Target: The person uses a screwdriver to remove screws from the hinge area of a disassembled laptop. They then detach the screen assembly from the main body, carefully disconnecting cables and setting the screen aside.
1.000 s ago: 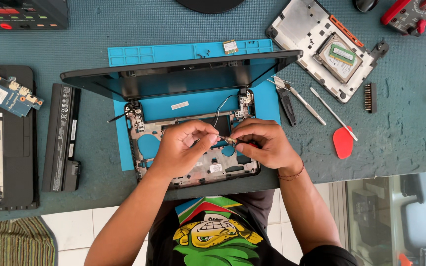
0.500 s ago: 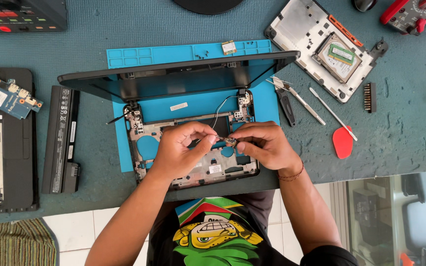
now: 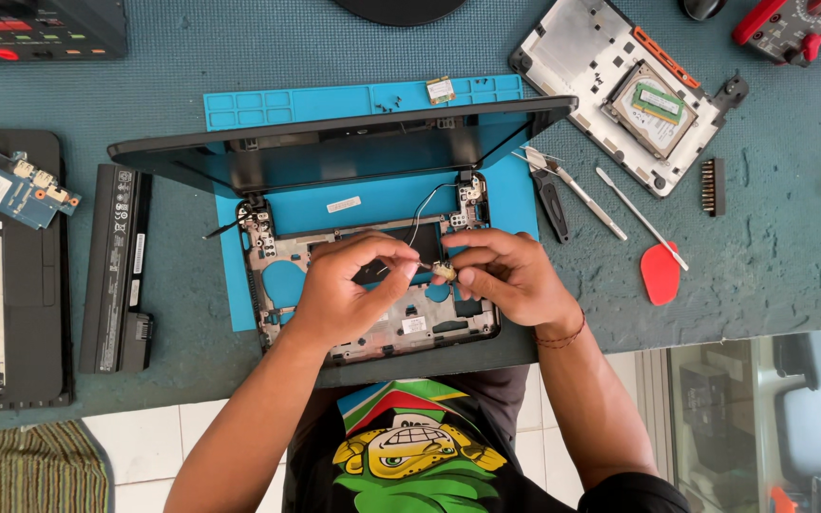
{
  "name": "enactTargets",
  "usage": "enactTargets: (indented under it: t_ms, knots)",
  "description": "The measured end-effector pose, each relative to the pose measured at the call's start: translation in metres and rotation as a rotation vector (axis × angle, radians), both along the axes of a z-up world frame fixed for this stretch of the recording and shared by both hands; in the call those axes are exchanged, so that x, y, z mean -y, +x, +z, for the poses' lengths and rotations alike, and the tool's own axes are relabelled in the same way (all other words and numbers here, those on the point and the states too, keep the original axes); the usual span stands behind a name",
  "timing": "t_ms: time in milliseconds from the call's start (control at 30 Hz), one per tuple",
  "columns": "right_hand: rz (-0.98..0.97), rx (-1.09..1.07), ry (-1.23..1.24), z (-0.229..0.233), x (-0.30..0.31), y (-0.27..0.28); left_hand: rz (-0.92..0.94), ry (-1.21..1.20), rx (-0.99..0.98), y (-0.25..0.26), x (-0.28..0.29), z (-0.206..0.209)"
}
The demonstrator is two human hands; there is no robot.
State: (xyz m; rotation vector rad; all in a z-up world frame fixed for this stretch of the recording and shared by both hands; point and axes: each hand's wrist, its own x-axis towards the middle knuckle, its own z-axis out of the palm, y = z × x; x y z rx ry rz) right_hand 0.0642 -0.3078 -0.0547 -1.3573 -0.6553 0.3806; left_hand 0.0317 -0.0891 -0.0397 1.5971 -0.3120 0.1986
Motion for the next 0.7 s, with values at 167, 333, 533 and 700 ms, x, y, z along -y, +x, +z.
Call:
enactTargets:
  t_ms: [167, 333, 533, 700]
  knots:
    - [-0.048, -0.033, 0.113, -0.006, 0.002, 0.001, 0.107, 0.400, 0.274, 0.002, -0.003, -0.007]
    - [-0.183, 0.008, 0.052, -0.003, 0.024, 0.010, 0.145, 0.814, 0.395, -0.003, 0.004, -0.016]
    - [-0.423, 0.250, -0.290, 0.047, 0.047, 0.007, 0.215, 0.934, 0.388, -0.004, 0.007, -0.031]
    - [-0.687, 0.377, -0.435, 0.077, 0.037, -0.002, 0.126, 1.065, 0.240, -0.006, 0.008, -0.016]
